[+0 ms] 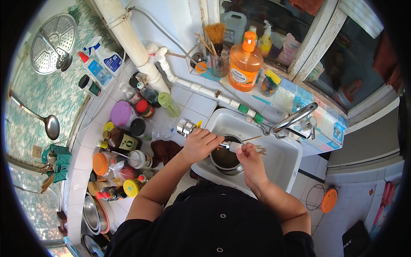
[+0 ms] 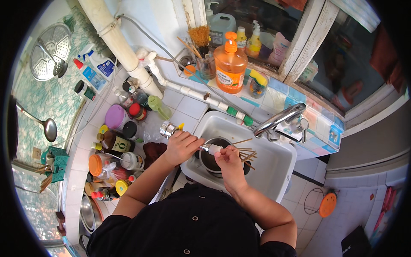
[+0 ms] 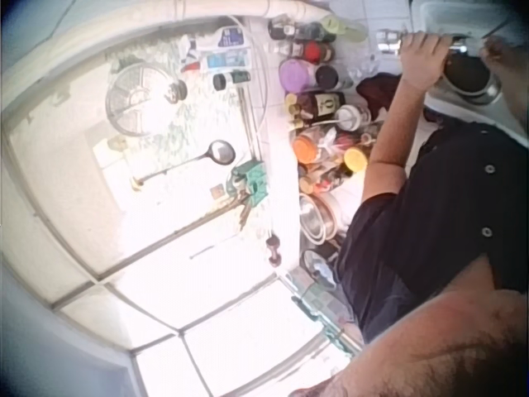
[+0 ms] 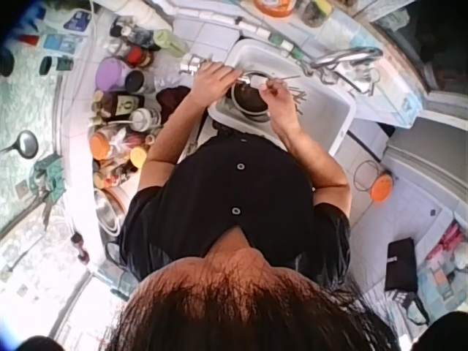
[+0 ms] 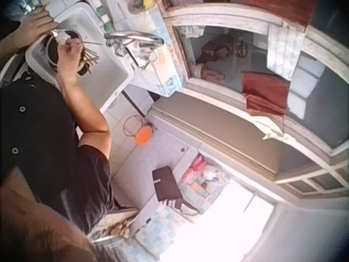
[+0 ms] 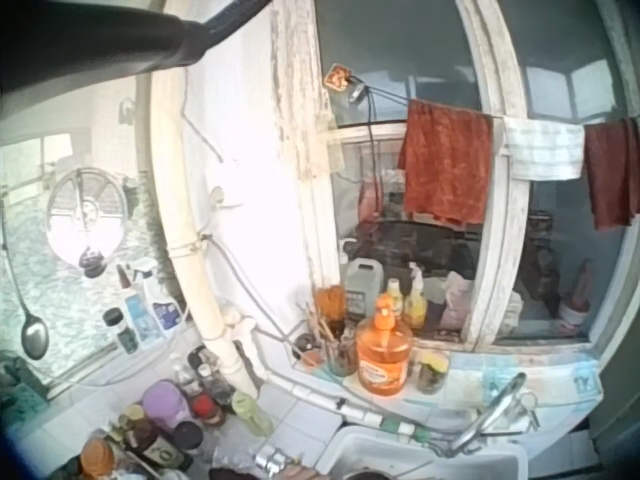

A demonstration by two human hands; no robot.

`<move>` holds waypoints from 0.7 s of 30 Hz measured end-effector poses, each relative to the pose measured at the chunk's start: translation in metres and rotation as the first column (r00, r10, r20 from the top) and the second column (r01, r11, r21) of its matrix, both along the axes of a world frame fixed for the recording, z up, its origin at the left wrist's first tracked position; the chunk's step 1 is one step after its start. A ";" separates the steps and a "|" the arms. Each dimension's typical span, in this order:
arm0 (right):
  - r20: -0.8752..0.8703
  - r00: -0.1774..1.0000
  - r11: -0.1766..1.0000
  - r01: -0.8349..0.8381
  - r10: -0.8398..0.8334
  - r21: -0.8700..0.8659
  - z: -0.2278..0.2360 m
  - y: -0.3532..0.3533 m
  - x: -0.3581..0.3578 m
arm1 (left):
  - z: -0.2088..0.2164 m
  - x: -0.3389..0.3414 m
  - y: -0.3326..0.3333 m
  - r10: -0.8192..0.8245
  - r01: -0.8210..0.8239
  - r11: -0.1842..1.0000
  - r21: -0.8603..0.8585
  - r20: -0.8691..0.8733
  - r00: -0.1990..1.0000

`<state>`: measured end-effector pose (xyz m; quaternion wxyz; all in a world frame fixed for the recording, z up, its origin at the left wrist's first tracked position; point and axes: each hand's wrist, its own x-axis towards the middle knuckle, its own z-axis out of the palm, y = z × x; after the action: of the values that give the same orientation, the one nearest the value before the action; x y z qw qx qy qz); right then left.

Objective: The person unpacks small white plastic pipe fittings from a bag and assembles them by hand at the kitchen sink. They repeatedly connect and disconnect the fittings, testing the fit and alignment of the components.

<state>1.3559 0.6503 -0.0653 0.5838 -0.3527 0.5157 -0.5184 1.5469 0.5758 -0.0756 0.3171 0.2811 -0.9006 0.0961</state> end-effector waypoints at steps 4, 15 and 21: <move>0.026 1.000 1.000 -0.002 0.002 -0.021 -0.003 0.002 -0.001 | -0.002 -0.002 0.000 -0.009 0.010 0.999 0.040 -0.024 1.000; -0.444 0.851 0.859 0.015 -0.279 -0.511 0.003 -0.015 -0.015 | 0.001 -0.015 0.010 0.216 -0.182 0.960 0.211 -0.148 0.965; 0.251 0.968 0.977 0.064 -0.011 -0.204 0.002 -0.018 -0.014 | -0.011 -0.010 0.008 0.181 0.065 0.866 0.496 -0.431 0.884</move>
<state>1.3424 0.6320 -0.0638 0.5933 -0.3351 0.3874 -0.6211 1.5369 0.5834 -0.0868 0.4366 0.3954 -0.7832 -0.1990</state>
